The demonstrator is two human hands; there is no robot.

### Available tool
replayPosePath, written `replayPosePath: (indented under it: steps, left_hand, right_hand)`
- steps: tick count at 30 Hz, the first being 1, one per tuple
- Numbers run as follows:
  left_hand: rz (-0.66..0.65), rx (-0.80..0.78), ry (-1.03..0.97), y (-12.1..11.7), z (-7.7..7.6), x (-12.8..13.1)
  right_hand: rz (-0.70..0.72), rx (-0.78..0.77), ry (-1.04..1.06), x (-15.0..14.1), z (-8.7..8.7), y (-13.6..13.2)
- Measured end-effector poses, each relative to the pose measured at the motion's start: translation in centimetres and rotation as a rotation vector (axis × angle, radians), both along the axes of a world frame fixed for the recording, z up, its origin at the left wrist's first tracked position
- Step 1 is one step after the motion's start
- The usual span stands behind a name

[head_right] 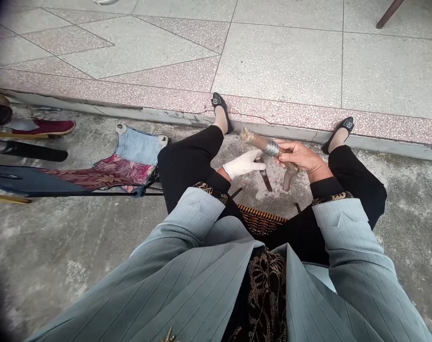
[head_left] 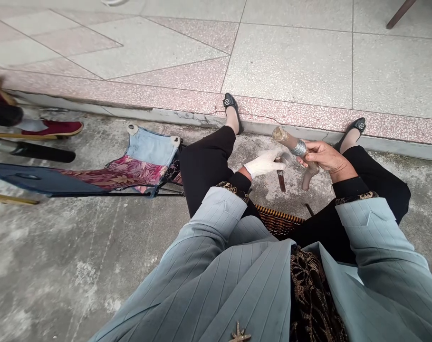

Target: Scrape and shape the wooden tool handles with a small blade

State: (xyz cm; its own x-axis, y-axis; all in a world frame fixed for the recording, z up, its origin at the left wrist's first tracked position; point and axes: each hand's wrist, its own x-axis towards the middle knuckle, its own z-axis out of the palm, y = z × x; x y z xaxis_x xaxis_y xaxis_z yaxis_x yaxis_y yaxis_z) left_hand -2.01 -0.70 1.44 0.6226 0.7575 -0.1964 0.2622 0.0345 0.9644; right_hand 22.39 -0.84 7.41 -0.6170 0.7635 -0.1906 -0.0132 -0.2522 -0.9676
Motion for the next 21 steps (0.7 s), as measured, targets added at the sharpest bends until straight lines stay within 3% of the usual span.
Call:
replayPosePath:
  steps: [2, 4, 9, 12, 14, 16, 18, 19, 21]
  left_hand:
    - [-0.066, -0.062, -0.082, 0.0, -0.4, -0.1]
    - [-0.045, -0.148, -0.123, 0.0, -0.8, -0.2]
    - [0.282, -0.318, -0.065, 0.6, -1.9, -0.4]
    - [0.506, -0.386, 0.146, 1.4, -2.3, -0.9]
    - [0.588, -0.243, 0.422, 1.8, -2.4, -1.4]
    - [0.541, 0.053, 0.629, 2.0, -2.2, -1.6]
    - [0.384, 0.276, 0.58, 1.6, -2.0, -1.2]
    - [0.288, 0.299, 0.444, 1.2, -1.9, -0.7]
    - [0.161, 0.189, 0.174, 0.3, -1.7, 0.4]
  right_hand:
    - [-0.037, -0.024, 0.022, 0.1, -0.1, 0.0]
    - [-0.095, -0.041, 0.042, 0.4, 0.0, 0.1]
    - [-0.167, -0.046, 0.059, 1.0, 0.1, 0.2]
    - [-0.143, -0.036, 0.014, 1.0, 0.0, 0.1]
    - [-0.136, -0.032, 0.012, 1.0, 0.0, 0.1]
    - [-0.133, -0.039, 0.012, 0.8, -0.2, 0.1]
    - [-0.114, -0.056, -0.013, 0.4, -0.5, 0.2]
    - [-0.099, -0.067, -0.035, 0.1, -0.7, 0.2]
    - [-0.073, -0.097, -0.081, -0.5, -1.2, 0.2]
